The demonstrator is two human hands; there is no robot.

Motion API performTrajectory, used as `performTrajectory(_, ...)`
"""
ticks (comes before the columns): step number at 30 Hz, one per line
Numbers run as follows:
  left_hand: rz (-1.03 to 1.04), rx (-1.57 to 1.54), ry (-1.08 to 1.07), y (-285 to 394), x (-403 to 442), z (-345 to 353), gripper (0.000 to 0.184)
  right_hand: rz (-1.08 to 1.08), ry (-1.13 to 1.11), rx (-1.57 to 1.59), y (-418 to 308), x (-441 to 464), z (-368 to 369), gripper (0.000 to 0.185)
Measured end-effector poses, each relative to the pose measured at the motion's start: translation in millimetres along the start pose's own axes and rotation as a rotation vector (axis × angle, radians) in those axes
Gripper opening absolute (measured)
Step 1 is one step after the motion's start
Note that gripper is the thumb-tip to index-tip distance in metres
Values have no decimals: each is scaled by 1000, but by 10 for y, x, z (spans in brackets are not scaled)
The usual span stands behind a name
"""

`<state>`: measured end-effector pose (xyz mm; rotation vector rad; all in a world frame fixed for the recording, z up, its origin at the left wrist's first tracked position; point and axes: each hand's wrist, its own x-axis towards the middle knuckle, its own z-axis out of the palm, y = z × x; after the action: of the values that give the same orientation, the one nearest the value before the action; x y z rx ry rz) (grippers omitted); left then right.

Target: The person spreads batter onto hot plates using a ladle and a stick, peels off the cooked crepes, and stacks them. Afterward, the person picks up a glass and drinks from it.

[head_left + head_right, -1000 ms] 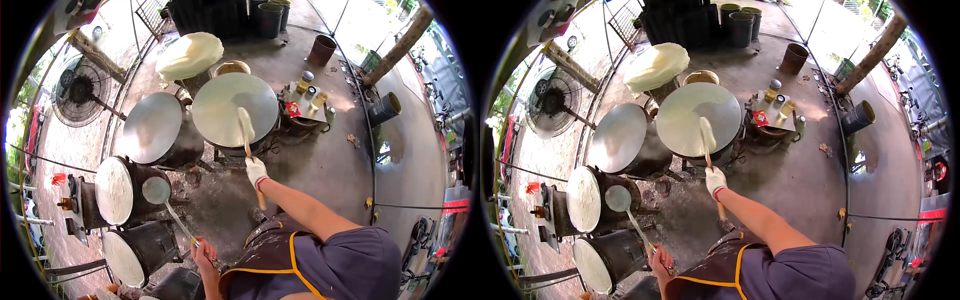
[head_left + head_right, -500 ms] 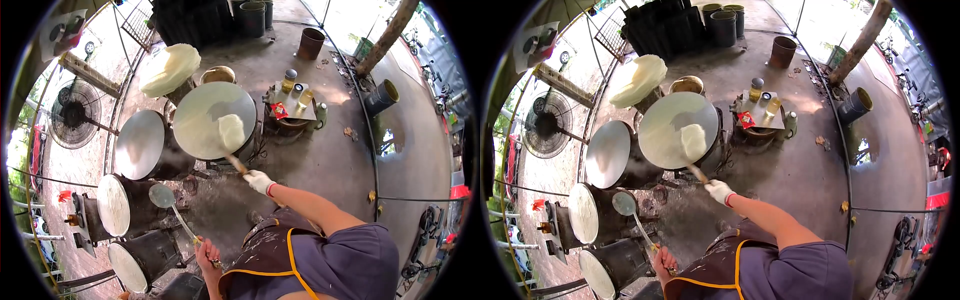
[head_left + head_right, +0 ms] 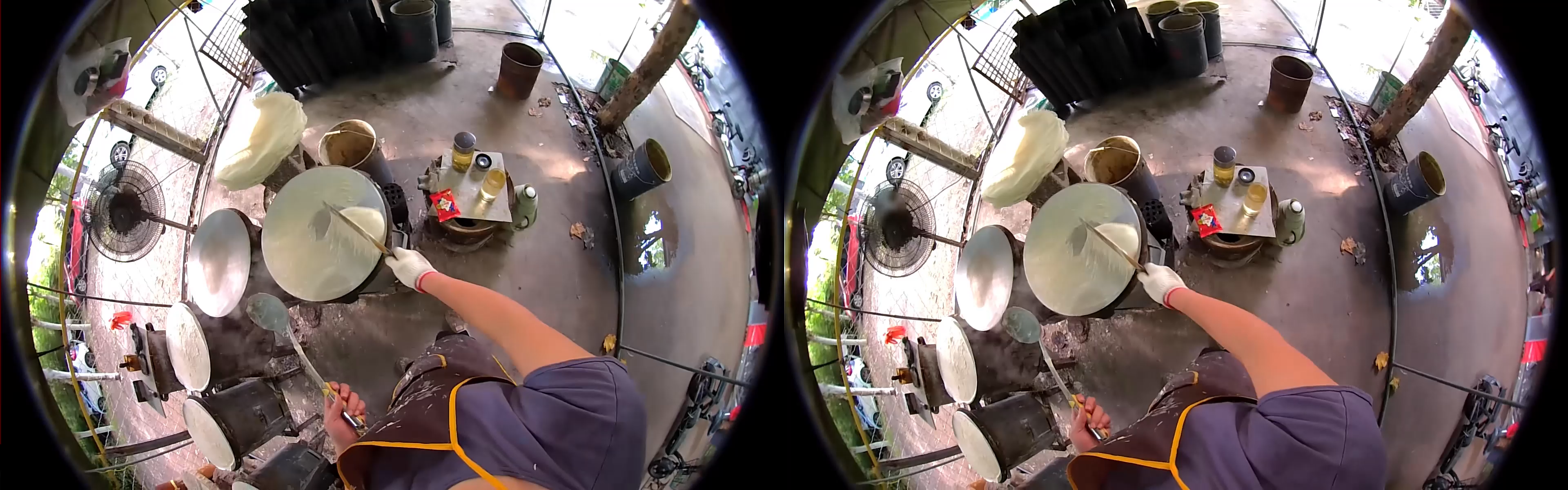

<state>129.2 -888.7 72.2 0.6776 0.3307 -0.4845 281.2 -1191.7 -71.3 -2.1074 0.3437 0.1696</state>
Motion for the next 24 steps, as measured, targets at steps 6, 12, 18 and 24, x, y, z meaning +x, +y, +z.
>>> performTrajectory(6, 4, 21, 65, -31, 98, 204, 14, -39, -603, 27, 294, -657, -29, 34)
performTrajectory(12, -19, 23, 53, 156, 182, 68, 17, 21, 143, -85, 316, -9, -135, 31)
performTrajectory(18, -77, 18, 34, 353, 224, -82, 16, 86, 62, 59, -373, 696, -124, 41)
performTrajectory(24, -158, -37, 12, 525, 315, -349, 17, 81, 358, 873, 184, 28, 600, 40)
